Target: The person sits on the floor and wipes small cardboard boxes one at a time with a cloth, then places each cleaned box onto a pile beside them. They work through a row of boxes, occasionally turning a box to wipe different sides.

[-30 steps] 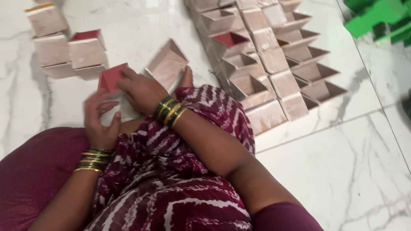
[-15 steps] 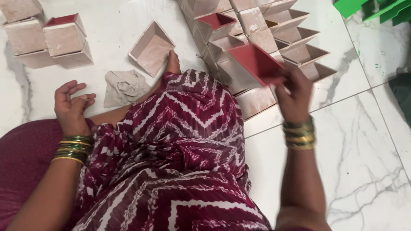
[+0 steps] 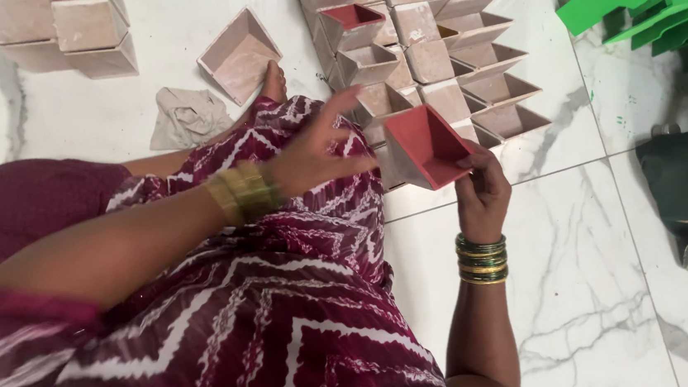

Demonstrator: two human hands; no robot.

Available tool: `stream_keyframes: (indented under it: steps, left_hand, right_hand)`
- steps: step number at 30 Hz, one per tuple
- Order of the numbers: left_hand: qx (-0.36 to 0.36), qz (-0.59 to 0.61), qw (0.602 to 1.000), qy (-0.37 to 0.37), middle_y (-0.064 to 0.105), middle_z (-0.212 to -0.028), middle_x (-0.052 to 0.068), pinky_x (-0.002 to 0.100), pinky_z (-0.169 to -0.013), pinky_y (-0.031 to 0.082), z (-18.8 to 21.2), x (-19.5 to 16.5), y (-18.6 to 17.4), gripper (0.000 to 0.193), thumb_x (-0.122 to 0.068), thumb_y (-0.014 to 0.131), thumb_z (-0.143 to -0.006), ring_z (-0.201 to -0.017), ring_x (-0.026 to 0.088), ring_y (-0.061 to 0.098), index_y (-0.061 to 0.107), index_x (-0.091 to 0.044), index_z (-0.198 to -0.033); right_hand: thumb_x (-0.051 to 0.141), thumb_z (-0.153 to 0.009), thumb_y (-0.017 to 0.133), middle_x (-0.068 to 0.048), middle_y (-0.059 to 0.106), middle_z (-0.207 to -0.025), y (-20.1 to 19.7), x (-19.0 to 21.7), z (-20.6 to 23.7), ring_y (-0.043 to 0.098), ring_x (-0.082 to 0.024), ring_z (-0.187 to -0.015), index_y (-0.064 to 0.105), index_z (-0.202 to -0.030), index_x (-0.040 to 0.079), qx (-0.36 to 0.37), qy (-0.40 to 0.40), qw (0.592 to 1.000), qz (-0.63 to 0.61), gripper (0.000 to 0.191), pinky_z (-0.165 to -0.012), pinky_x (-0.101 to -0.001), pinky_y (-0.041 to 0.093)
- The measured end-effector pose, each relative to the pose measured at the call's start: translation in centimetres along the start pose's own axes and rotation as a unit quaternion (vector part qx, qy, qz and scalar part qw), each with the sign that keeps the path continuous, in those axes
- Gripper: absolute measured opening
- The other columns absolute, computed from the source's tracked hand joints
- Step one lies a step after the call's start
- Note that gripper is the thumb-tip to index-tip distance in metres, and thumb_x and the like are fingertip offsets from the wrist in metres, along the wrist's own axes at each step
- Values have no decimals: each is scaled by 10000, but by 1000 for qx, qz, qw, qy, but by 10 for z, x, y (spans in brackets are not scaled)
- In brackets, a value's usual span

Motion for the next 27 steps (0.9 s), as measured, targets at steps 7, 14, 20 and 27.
stream_keyframes:
  steps: [7, 14, 20, 27]
  left_hand:
    - [-88, 432, 896, -53, 490, -1288, 223, 709, -934, 552, -74, 22, 63, 731, -132, 720, -889, -1078, 477, 587, 330, -122, -1507]
    - [-120, 574, 810, 25, 570, -1364, 117, 654, -976, 592, -67, 63, 19, 554, -85, 605, -922, -1278, 354, 600, 354, -159, -1410]
    - [-130, 512, 849, 24, 483, -1452, 122, 635, -962, 599, -52, 49, 26, 521, -127, 581, -988, -1313, 358, 584, 346, -187, -1450]
    - [-147, 500, 853, 32, 491, -1425, 93, 606, -922, 613, -49, 51, 30, 549, -185, 579, -997, -1265, 288, 601, 321, -185, -1482]
  right_hand:
    - [-106, -867, 547, -114, 653, -1208, -7, -13, 35, 686, -171, -1064, 593, -1239, 125, -92, 147, 969, -175, 441, -949, -341, 598]
    - [92, -904, 707, -88, 741, -930, 33, -154, 116, 677, -162, -790, 705, -1047, 61, -43, 419, 904, -69, 146, -706, -278, 593]
    - [59, -882, 740, -3, 660, -879, 69, -186, 103, 591, -70, -739, 612, -984, 77, -81, 315, 943, -70, 165, -655, -201, 514]
    - [44, -890, 722, 18, 579, -797, 76, -186, 84, 493, -59, -689, 577, -908, 48, -110, 266, 958, -4, 146, -635, -213, 444]
Point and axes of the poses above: each hand's wrist, its own z-axis away from the middle knuckle, its own y-axis out of the palm, x = y × z, the point moved 3 cm from there along -z, towards the middle knuckle
